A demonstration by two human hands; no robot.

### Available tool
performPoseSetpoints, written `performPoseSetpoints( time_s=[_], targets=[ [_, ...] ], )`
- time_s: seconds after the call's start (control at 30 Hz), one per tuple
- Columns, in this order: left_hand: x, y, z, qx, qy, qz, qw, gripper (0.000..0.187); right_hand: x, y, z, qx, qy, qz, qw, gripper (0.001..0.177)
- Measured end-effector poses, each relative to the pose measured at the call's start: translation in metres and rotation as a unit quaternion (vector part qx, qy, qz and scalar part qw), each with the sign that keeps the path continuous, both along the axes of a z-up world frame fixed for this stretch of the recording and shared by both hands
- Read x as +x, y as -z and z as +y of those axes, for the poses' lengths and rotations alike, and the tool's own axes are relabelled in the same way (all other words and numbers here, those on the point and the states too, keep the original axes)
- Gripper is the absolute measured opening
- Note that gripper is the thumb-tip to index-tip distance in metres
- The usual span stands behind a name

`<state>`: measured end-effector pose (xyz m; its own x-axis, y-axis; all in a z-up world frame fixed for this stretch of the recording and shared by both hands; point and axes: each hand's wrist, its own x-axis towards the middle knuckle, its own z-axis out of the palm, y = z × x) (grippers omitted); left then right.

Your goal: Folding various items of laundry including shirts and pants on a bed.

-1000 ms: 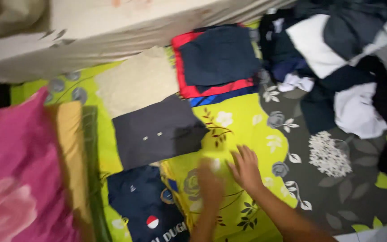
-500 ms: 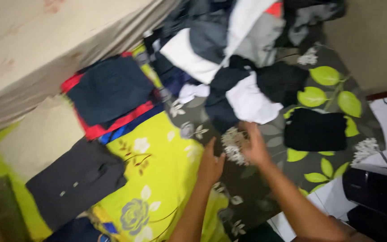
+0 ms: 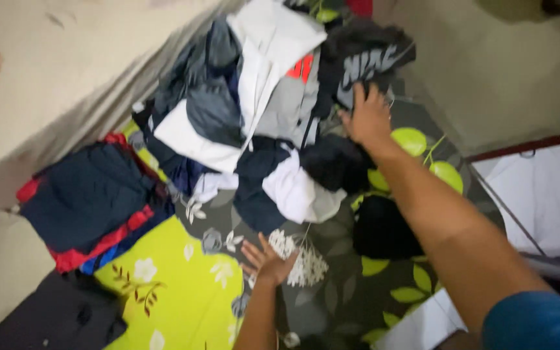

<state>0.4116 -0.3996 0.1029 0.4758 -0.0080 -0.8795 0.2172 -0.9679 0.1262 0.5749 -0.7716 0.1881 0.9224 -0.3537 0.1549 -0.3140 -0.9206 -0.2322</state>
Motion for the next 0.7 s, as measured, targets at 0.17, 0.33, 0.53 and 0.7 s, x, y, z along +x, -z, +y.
performPoseSetpoints(
  time_s=[0.17, 0.33, 0.53, 0.7],
  targets=[
    [0.007, -0.029, -0.017, 0.056, -0.004, 0.019, 0.998, 0.138, 0.02, 0.0, 0.004, 0.032, 0.085, 0.021, 0.996, 0.073],
    [0.009, -0.039, -0.088, -0.086, -0.133, -0.391, 0.907, 0.094, 0.012, 0.009, -0.02, 0.004, 0.032, -0.106, 0.994, 0.035],
    [0.089, -0.031, -0.226, -0.548, -0.329, -0.265, 0.722, 0.064, -0.02, -0.036, -0.023, 0.065, -0.041, -0.241, 0.967, 0.029],
    [0.142, -0.065, -0.259, -0.672, -0.511, 0.178, 0.504, 0.077, -0.079, -0.068, 0.029, 0.202, -0.127, -0.231, 0.943, 0.028]
  ],
)
